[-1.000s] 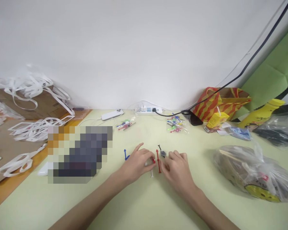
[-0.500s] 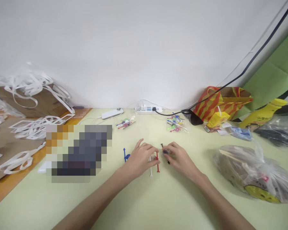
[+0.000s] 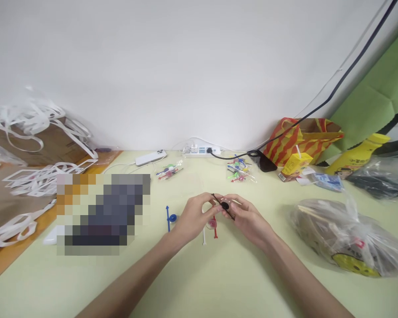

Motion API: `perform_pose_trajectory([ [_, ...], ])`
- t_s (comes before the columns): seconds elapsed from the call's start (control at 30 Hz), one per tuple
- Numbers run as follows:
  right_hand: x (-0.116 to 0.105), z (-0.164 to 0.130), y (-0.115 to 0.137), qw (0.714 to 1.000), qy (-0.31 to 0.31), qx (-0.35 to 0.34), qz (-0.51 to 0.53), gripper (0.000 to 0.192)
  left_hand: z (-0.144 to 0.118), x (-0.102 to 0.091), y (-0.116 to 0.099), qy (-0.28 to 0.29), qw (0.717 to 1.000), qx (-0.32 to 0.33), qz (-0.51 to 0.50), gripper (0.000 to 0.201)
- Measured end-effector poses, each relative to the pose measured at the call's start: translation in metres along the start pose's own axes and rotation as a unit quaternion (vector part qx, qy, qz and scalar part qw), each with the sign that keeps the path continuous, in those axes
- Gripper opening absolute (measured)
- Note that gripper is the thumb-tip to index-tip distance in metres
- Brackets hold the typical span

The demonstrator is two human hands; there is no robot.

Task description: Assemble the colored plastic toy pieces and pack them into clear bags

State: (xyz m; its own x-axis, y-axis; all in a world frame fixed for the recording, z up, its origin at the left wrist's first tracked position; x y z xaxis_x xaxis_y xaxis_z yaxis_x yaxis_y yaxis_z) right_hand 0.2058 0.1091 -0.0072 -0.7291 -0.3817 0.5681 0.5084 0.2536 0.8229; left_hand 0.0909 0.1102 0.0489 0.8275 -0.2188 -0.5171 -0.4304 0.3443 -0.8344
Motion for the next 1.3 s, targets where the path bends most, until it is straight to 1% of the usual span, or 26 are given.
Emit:
perform_pose_trajectory([
  [0.13,0.004,-0.002,-0.006,0.999,0.003,0.020,0.028,0.019,0.000,0.000,-0.009,0.002,0.998,0.030,-0.049,0.016],
  [0.23,0.006,-0.004,-0.012,0.999,0.009,0.040,0.030,0.023,-0.001,0.003,-0.016,0.017,0.997,0.047,-0.057,0.018],
  [0.3,0.005,-0.005,-0.014,0.999,0.011,0.052,0.007,0.028,-0.001,0.005,-0.015,0.022,0.997,0.033,-0.063,0.017],
  [0.37,0.001,-0.005,-0.012,0.997,-0.003,0.058,-0.049,0.033,-0.001,0.006,-0.012,0.022,0.998,0.012,-0.056,0.016],
  [0.43,-0.012,-0.005,0.000,0.987,-0.062,0.024,-0.149,0.038,-0.001,0.004,-0.009,0.013,1.000,0.005,-0.028,0.016],
  [0.47,-0.020,-0.006,0.011,0.973,-0.106,-0.010,-0.207,0.040,-0.001,0.002,-0.009,0.006,1.000,0.009,-0.009,0.016],
  [0.53,-0.032,-0.013,0.033,0.932,-0.190,-0.073,-0.299,0.043,0.000,0.000,-0.011,-0.005,0.999,0.037,0.029,0.015],
  [0.57,-0.035,-0.015,0.038,0.920,-0.212,-0.082,-0.320,0.046,0.000,0.000,-0.014,-0.007,0.997,0.059,0.048,0.014],
  [0.6,-0.036,-0.016,0.037,0.920,-0.214,-0.069,-0.321,0.049,-0.001,0.000,-0.017,-0.006,0.994,0.087,0.069,0.014],
  [0.63,-0.036,-0.014,0.031,0.929,-0.197,-0.039,-0.309,0.052,-0.001,0.002,-0.021,-0.003,0.989,0.116,0.091,0.014],
  [0.7,-0.027,-0.011,0.014,0.953,-0.136,0.032,-0.269,0.055,-0.003,0.008,-0.028,0.006,0.977,0.167,0.136,0.015],
  [0.73,-0.021,-0.011,0.009,0.961,-0.104,0.055,-0.252,0.054,-0.004,0.010,-0.030,0.010,0.970,0.187,0.156,0.016],
  [0.8,-0.011,-0.011,0.005,0.968,-0.056,0.072,-0.232,0.048,-0.006,0.014,-0.033,0.010,0.958,0.217,0.185,0.018],
  [0.9,-0.003,-0.012,0.006,0.968,-0.017,0.077,-0.236,0.037,-0.008,0.015,-0.037,-0.002,0.945,0.251,0.209,0.017],
  [1.0,-0.003,-0.013,0.005,0.963,-0.014,0.091,-0.252,0.033,-0.011,0.015,-0.040,-0.006,0.931,0.275,0.238,0.015],
  [1.17,-0.003,-0.014,0.003,0.961,-0.023,0.111,-0.251,0.048,-0.017,0.019,-0.047,0.003,0.902,0.331,0.277,0.019],
  [1.23,-0.003,-0.015,0.005,0.961,-0.030,0.110,-0.252,0.048,-0.018,0.019,-0.050,0.003,0.900,0.345,0.268,0.022],
  [1.3,-0.007,-0.014,0.010,0.963,-0.051,0.097,-0.248,0.041,-0.018,0.018,-0.051,0.006,0.902,0.350,0.253,0.021],
])
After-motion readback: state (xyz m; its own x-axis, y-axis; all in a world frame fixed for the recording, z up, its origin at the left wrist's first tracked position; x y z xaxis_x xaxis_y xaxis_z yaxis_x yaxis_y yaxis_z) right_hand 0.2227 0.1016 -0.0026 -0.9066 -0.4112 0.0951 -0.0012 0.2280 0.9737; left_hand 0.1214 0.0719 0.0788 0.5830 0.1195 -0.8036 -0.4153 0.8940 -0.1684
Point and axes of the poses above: each hand's wrist, its own z-axis towards the middle knuckle, its own x-axis out of the palm, y = z × x, the point moved 10 cm from there along z, towards the middle knuckle, and after that the axes turned 1 degree about y, right-handed, at the moved point
